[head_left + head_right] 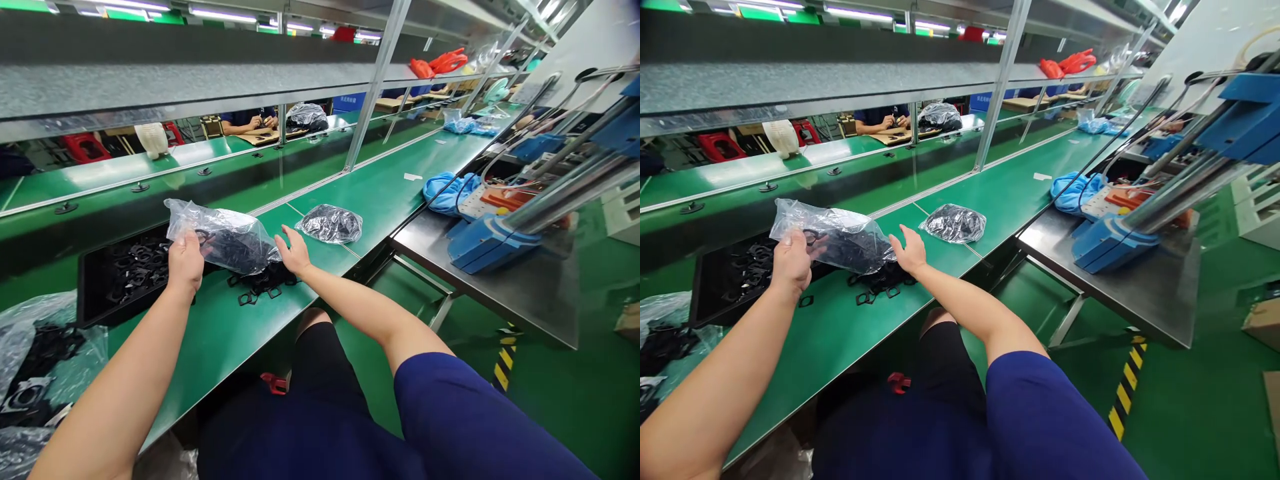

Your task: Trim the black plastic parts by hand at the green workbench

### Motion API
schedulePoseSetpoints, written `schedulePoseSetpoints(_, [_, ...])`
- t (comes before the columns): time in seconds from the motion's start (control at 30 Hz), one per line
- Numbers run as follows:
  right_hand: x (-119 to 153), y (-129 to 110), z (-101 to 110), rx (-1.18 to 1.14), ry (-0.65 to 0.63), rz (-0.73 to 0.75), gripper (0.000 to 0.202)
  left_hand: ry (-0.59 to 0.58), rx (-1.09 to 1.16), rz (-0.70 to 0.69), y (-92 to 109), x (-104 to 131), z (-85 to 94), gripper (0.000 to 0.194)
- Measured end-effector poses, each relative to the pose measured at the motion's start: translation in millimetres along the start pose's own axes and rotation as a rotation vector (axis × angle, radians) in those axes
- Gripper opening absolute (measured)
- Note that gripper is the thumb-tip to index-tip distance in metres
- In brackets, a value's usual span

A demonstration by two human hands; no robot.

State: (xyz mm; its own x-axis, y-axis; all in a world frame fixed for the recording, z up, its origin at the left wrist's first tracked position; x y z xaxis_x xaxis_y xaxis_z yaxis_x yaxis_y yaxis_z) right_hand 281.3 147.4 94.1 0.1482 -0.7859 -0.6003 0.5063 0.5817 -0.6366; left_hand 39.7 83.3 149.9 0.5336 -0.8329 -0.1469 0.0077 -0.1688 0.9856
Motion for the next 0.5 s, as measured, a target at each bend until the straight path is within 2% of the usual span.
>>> schedulePoseSetpoints(0.1, [38.8, 15.0, -2.4, 0.143, -0.019, 0.033, 0.067, -0.041, 0.057, 0.049, 10.1, -0.6, -11.4, 0.038])
schedulePoseSetpoints(0.2, [60.3, 19.9, -6.3, 0.221, -0.09, 0.036, 0.079, -0.093, 0.083, 0.089, 16.0, -1.4, -26.7, 0.038])
schedulePoseSetpoints(0.37, [59.6, 22.5, -13.9, 0.252, -0.26, 0.001, 0.1, -0.209, 0.102, 0.142, 10.3, -2.5, -54.8, 0.048])
schedulePoseSetpoints(0.5, [52.3, 32.5, -16.1, 0.263, -0.316, 0.0, 0.102, -0.28, 0.061, 0.113, -7.2, -3.5, -74.1, 0.051])
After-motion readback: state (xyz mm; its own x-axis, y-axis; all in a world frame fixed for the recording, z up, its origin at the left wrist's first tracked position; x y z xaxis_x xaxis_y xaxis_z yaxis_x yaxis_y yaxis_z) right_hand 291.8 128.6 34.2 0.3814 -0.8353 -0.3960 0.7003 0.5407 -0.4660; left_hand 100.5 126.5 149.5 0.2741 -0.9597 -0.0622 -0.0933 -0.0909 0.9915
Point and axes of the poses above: each hand's wrist, its own x-axis away from the middle knuckle, its own z-axis out of the back of the hand, y = z × x, the point moved 3 cm from there along -x, towards the middle knuckle, and after that the axes turned 7 degrees about z, right-handed, at the moved point
